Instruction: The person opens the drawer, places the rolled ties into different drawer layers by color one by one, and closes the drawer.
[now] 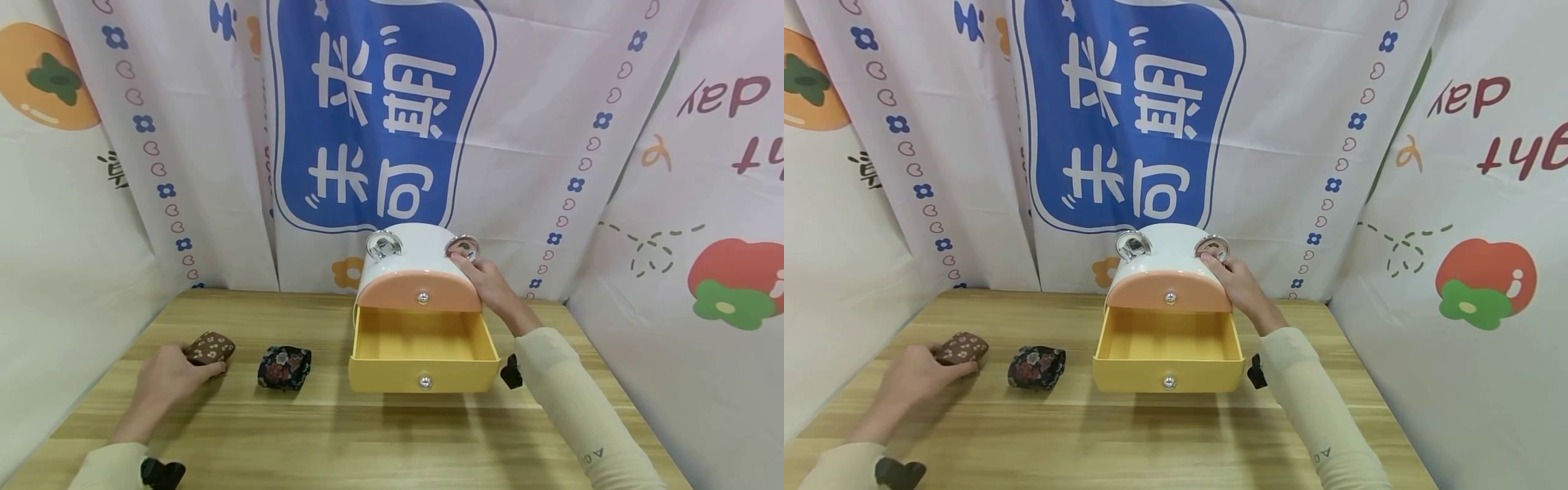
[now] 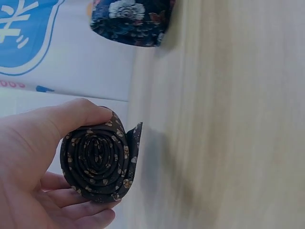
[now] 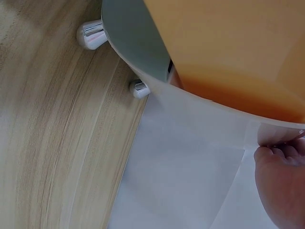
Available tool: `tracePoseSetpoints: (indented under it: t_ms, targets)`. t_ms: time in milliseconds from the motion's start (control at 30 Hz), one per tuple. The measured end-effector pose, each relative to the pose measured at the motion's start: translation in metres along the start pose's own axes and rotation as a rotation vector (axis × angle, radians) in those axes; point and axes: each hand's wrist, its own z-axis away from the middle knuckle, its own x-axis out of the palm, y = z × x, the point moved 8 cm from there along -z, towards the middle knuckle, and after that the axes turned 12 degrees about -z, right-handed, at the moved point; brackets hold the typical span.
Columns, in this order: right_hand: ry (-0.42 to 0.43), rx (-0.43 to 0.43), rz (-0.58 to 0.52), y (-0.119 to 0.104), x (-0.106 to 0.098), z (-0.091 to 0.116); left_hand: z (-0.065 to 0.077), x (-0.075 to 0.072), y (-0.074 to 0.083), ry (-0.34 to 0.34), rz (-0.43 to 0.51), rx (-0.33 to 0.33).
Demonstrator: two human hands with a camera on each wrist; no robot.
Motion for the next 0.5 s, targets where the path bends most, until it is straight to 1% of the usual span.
tracePoseSetpoints:
  t_ms: [133, 300, 400, 500]
  targets:
    - [-0.001, 0.002, 0.001, 0.000, 0.000, 0.001, 0.001, -0.010, 0.005, 0.013, -0.007, 0.033]
    - [0.008, 0.018, 0.004, 0.000, 0.000, 0.003, 0.006, -0.024, 0.019, 0.028, -0.019, 0.086]
    - [0.008, 0.025, 0.007, -0.001, 0.000, 0.003, 0.008, -0.032, 0.028, 0.027, -0.032, 0.111]
    - [0.008, 0.027, 0.007, 0.000, 0.000, 0.003, 0.009, -0.040, 0.036, 0.008, -0.033, 0.127]
